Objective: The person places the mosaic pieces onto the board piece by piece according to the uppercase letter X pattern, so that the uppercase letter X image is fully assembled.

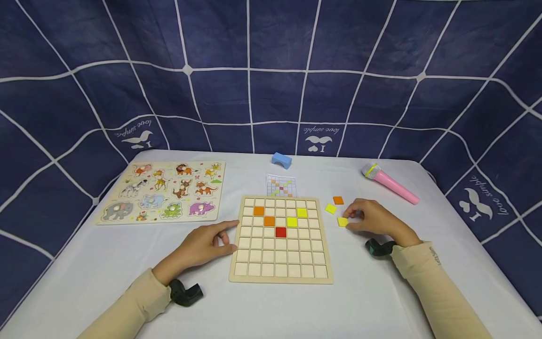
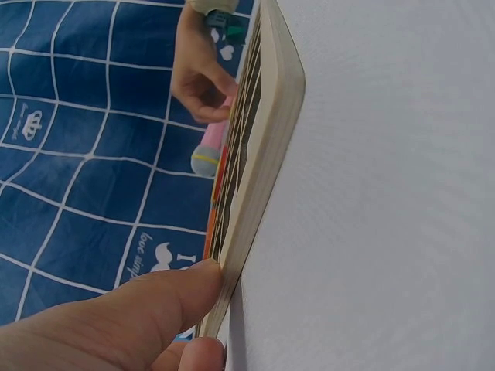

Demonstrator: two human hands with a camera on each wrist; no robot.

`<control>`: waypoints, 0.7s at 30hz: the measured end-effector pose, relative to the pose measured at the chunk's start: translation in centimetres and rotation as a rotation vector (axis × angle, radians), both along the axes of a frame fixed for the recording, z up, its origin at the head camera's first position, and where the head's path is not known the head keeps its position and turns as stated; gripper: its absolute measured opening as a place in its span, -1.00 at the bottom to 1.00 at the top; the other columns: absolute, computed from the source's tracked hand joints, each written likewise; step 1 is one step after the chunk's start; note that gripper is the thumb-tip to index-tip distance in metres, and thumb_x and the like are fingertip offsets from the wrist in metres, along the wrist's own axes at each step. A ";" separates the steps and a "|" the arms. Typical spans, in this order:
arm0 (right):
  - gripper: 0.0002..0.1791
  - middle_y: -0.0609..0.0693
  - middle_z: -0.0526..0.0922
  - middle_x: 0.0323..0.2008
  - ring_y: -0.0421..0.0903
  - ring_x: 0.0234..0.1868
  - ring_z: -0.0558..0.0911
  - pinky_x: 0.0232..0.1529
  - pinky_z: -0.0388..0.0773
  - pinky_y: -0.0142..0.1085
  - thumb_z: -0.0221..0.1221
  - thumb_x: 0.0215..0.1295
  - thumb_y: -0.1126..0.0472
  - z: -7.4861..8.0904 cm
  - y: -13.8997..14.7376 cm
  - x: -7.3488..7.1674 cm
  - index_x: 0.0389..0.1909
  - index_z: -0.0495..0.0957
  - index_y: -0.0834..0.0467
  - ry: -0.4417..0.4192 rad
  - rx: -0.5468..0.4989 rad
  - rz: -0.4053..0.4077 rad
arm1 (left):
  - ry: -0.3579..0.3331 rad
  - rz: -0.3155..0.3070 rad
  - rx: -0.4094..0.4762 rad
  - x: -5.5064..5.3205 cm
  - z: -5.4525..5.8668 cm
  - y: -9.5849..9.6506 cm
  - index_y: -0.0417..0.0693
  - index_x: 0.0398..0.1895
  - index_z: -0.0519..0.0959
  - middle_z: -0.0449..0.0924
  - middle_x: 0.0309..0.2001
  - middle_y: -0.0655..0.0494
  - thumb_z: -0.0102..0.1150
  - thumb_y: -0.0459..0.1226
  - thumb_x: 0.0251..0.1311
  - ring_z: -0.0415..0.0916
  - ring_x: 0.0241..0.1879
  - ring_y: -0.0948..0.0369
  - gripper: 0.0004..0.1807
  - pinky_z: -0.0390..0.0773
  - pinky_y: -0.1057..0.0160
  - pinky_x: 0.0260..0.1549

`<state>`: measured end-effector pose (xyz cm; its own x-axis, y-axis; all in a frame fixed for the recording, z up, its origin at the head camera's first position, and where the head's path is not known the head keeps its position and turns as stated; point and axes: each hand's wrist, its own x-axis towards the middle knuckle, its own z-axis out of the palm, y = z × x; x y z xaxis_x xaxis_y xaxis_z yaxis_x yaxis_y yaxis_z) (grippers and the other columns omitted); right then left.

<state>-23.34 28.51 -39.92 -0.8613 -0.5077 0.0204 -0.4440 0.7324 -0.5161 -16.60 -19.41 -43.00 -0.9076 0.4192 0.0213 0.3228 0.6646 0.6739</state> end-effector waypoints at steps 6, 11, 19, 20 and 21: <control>-0.76 -0.11 0.73 -0.24 -0.17 -0.30 0.46 -0.23 0.44 -0.31 0.57 0.14 0.34 0.0 -0.3 0.0 -0.19 0.76 0.15 0.022 -0.030 0.019 | 0.004 0.001 -0.003 0.0 0.0 -0.1 -0.16 0.45 0.58 0.54 -0.33 0.35 0.53 -0.09 0.31 0.35 -0.48 0.37 -0.30 0.36 0.31 -0.46; -0.76 -0.12 0.72 -0.28 -0.23 -0.41 0.42 -0.28 0.39 -0.33 0.55 0.14 0.35 -0.2 -0.9 0.1 -0.21 0.73 0.11 0.006 -0.080 0.039 | 0.006 0.000 -0.005 0.0 0.0 -0.1 -0.16 0.45 0.58 0.54 -0.34 0.35 0.52 -0.09 0.32 0.35 -0.48 0.37 -0.30 0.35 0.31 -0.46; -0.74 -0.11 0.72 -0.32 -0.26 -0.50 0.39 -0.37 0.36 -0.34 0.56 0.14 0.36 -0.6 -2.3 0.5 -0.20 0.72 0.15 -0.024 -0.150 0.053 | 0.009 -0.001 -0.005 -0.1 -0.1 -0.1 -0.16 0.44 0.58 0.54 -0.33 0.36 0.53 -0.10 0.32 0.36 -0.48 0.37 -0.31 0.36 0.30 -0.46; -0.74 -0.11 0.73 -0.32 -0.26 -0.50 0.40 -0.37 0.36 -0.34 0.56 0.14 0.36 -0.6 -2.5 0.6 -0.20 0.71 0.16 -0.023 -0.160 0.052 | 0.009 -0.002 -0.004 -0.1 -0.1 0.0 -0.16 0.44 0.58 0.54 -0.33 0.36 0.53 -0.10 0.32 0.36 -0.48 0.37 -0.32 0.36 0.30 -0.46; -0.74 -0.11 0.73 -0.32 -0.26 -0.49 0.40 -0.37 0.37 -0.35 0.56 0.14 0.37 -0.7 -2.7 0.7 -0.20 0.71 0.16 -0.023 -0.167 0.049 | 0.008 -0.002 -0.003 -0.1 -0.2 0.0 -0.16 0.44 0.58 0.54 -0.33 0.36 0.53 -0.10 0.32 0.36 -0.48 0.37 -0.32 0.36 0.30 -0.46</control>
<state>-22.69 25.84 -40.58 -0.8370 -0.5400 0.0886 -0.4635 0.6134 -0.6395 -16.66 -19.46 -43.16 -0.9067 0.4208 0.0270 0.3290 0.6660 0.6695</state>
